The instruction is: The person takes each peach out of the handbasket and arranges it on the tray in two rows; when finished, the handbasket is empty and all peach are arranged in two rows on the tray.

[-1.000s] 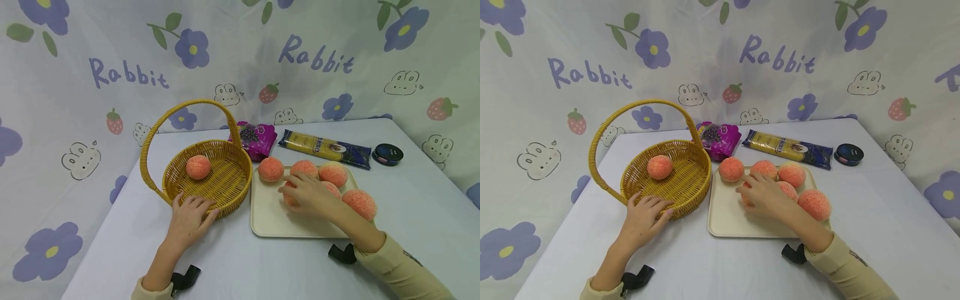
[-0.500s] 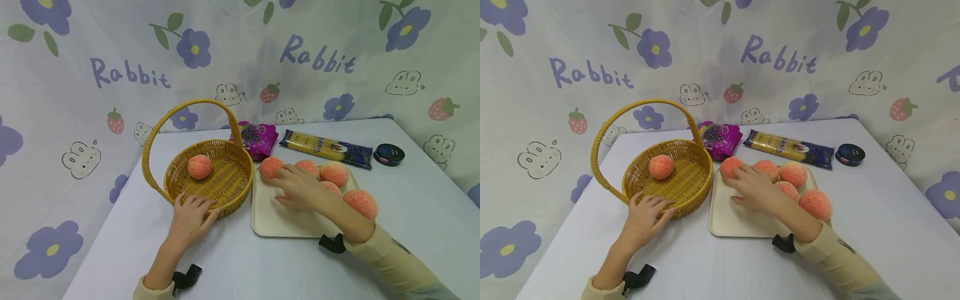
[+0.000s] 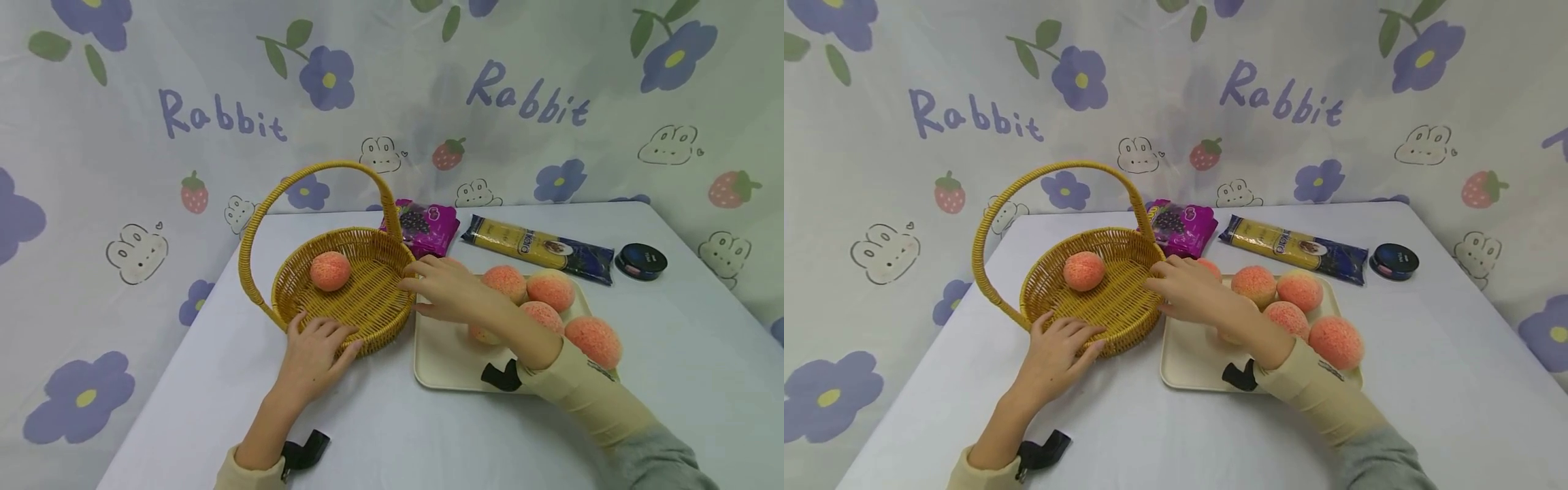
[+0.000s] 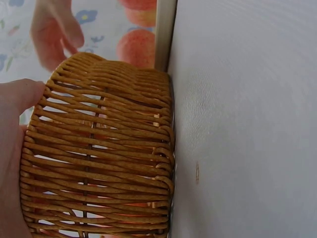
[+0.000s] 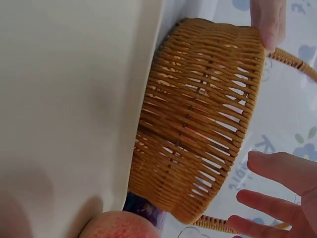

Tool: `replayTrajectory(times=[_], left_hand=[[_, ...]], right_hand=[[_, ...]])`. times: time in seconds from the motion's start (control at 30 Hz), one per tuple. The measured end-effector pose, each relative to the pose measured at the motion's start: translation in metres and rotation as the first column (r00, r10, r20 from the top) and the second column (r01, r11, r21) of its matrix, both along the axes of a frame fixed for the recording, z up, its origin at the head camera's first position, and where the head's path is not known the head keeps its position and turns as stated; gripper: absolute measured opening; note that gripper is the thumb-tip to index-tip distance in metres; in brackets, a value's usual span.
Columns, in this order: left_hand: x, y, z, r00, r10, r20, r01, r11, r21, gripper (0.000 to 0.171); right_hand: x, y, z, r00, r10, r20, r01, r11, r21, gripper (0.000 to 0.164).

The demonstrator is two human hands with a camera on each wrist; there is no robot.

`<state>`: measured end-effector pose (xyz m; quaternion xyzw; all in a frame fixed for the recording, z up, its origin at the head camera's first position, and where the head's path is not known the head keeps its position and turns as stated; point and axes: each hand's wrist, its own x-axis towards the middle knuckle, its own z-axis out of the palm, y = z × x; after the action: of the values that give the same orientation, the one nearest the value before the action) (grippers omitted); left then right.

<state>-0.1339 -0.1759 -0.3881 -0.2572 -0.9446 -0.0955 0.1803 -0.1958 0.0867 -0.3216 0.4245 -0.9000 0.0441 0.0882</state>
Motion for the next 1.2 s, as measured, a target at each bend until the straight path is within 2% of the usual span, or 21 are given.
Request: replayTrajectory(times=[0.3, 0.47, 0.67, 0.87, 0.97, 1.2], left_hand=[[-0.002, -0.001, -0.001, 1.0, 0.004, 0.001, -0.004, 1.0, -0.013, 0.036], [-0.002, -0.001, -0.001, 1.0, -0.003, -0.009, 0.003, 1.0, -0.011, 0.036], [-0.002, 0.0, -0.001, 1.0, -0.007, -0.022, 0.007, 1.0, -0.014, 0.036], [-0.001, 0.0, -0.002, 0.999, -0.023, -0.043, 0.023, 1.0, -0.005, 0.035], [0.0, 0.0, -0.002, 0.998, -0.025, -0.05, 0.025, 1.0, 0.0, 0.035], [0.0, -0.001, -0.002, 0.998, -0.024, -0.054, 0.024, 1.0, -0.001, 0.035]], right_hand=[[-0.022, -0.029, -0.001, 0.997, 0.032, 0.077, -0.029, 0.999, -0.034, 0.038], [-0.037, -0.046, -0.005, 0.995, 0.028, 0.1, -0.027, 1.0, -0.013, 0.04], [-0.054, -0.065, -0.014, 0.994, 0.035, 0.106, -0.031, 0.999, -0.031, 0.043], [-0.064, -0.083, -0.021, 0.993, 0.069, 0.094, -0.064, 0.997, -0.049, 0.045], [-0.068, -0.093, -0.025, 0.994, 0.071, 0.082, -0.067, 0.997, -0.042, 0.045], [-0.076, -0.114, -0.033, 0.996, 0.035, 0.084, -0.039, 0.998, 0.049, 0.053]])
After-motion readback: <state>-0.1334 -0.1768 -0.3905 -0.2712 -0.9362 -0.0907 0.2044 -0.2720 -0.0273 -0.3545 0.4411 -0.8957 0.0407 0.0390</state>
